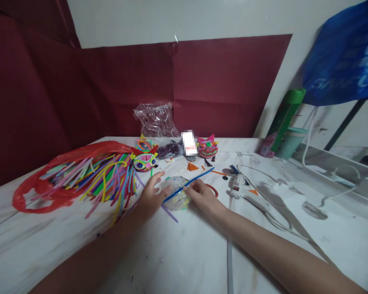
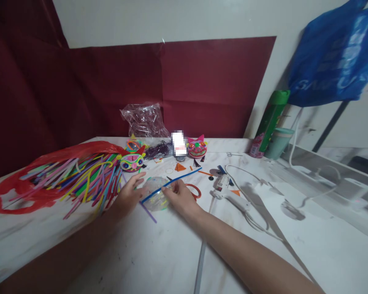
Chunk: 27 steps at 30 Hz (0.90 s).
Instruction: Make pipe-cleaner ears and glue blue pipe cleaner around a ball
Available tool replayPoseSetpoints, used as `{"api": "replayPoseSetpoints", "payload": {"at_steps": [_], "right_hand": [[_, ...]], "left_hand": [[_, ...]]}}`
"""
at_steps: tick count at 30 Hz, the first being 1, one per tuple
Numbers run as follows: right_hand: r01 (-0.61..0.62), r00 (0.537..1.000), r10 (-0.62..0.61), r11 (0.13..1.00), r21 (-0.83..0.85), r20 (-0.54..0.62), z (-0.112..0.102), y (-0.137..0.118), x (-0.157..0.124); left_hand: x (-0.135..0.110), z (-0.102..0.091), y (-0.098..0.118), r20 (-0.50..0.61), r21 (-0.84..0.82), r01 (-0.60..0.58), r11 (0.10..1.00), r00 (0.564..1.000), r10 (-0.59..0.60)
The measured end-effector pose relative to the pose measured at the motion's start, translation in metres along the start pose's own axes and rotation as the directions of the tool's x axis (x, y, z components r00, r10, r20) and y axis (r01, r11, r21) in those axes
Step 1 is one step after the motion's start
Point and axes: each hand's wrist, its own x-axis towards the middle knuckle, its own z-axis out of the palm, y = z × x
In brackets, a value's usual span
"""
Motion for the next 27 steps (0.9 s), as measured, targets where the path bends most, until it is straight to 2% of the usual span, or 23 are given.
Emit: {"api": "replayPoseSetpoints", "payload": {"at_steps": [2,5,9,13,14,17,19,23,27], "right_hand": [[0.008,1.0,-0.008,1.0,0.001,0.003,0.0,0.0,-0.001],[0.01,1.0,-0.01,1.0,-0.013,-0.011,0.002,-0.001,-0.002],[0.023,0.998,-0.025,0.999,-0.039,-0.058,0.005,-0.005,-0.006],[-0.001,0.999,-0.003,0.997,-0.079,-0.047,0.009,-0.012,-0.012],[0.002,0.999,-0.006,0.996,-0.087,-0.039,0.01,-0.014,-0.014],[0.033,0.998,-0.04,0.991,-0.126,-0.051,0.012,-0.017,-0.018],[0.043,0.997,-0.053,0.987,-0.152,-0.063,0.013,-0.017,-0.019],[0.086,0.993,-0.097,0.985,-0.152,-0.071,0.013,-0.01,-0.017],[0.082,0.996,-0.083,0.996,-0.03,-0.033,0.012,-0.004,-0.012]], "left_hand": [[-0.003,0.004,0.001,0.084,-0.003,0.043,0.999,0.996,-0.043],[-0.004,0.005,0.004,0.157,-0.029,0.045,0.999,0.987,-0.04],[-0.001,-0.003,0.006,0.241,-0.11,0.063,0.992,0.97,-0.035],[0.004,-0.013,0.005,0.338,-0.159,0.154,0.975,0.937,-0.093],[0.004,-0.015,0.005,0.339,-0.159,0.165,0.973,0.935,-0.103],[0.006,-0.017,0.007,0.274,-0.021,0.14,0.99,0.953,-0.129],[0.006,-0.018,0.01,0.284,0.052,0.125,0.991,0.949,-0.135],[0.009,-0.021,0.011,0.334,0.037,0.097,0.995,0.937,-0.104],[0.012,-0.022,0.004,0.308,-0.019,0.109,0.994,0.946,-0.098]]}}
